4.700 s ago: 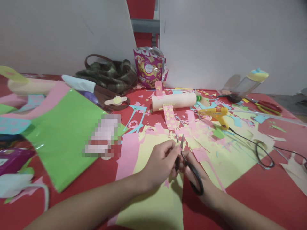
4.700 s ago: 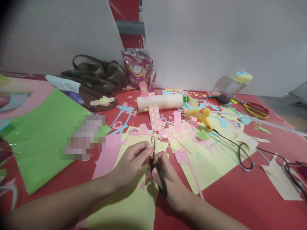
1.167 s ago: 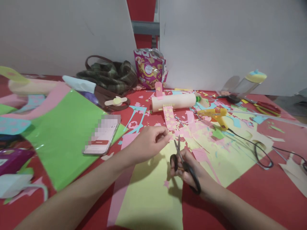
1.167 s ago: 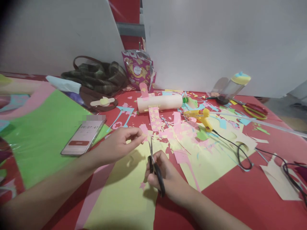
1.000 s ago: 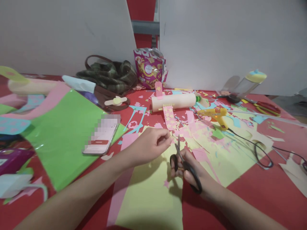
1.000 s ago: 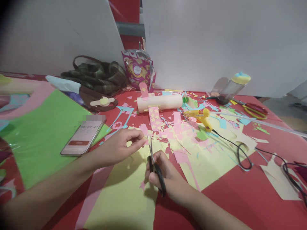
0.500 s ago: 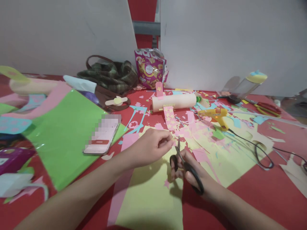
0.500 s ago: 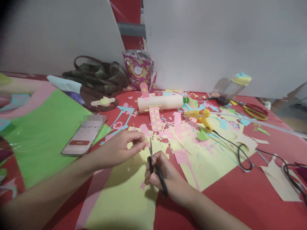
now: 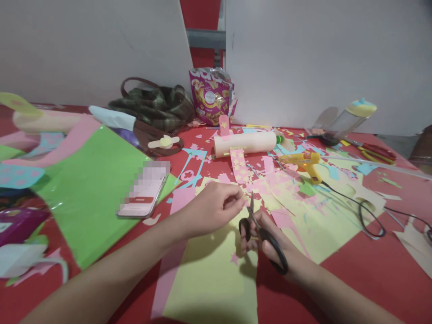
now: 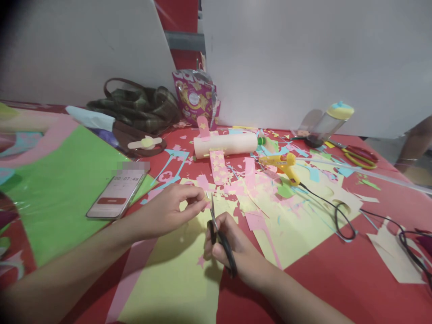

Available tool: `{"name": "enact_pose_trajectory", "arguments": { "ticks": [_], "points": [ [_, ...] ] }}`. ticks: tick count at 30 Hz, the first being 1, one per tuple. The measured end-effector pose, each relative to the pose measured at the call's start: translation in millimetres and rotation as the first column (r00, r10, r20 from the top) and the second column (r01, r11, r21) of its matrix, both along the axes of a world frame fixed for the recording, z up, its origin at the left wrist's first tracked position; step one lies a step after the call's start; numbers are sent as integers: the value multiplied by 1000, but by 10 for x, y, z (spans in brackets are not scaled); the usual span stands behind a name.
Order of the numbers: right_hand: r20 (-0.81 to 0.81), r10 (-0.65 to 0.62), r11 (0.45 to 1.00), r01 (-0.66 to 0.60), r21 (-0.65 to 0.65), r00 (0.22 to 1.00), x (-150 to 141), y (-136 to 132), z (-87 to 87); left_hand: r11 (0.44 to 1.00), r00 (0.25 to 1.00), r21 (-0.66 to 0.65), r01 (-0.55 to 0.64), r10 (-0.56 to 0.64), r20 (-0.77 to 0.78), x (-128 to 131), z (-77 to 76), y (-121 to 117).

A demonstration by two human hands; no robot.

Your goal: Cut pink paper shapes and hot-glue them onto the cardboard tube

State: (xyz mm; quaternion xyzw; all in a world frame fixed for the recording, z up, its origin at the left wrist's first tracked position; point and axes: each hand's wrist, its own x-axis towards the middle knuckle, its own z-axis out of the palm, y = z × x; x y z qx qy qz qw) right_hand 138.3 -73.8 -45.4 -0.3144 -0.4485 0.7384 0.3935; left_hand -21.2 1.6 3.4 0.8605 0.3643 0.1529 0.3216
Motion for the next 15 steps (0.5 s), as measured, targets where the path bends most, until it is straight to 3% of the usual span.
{"name": "enact_pose_trajectory", "arguments": {
  "ticks": [15],
  "points": [
    [-9, -4, 1000, 4, 30, 1000, 32, -16, -35, 1000, 1000, 25, 16, -16, 1, -9, 9, 4]
  ]
}}
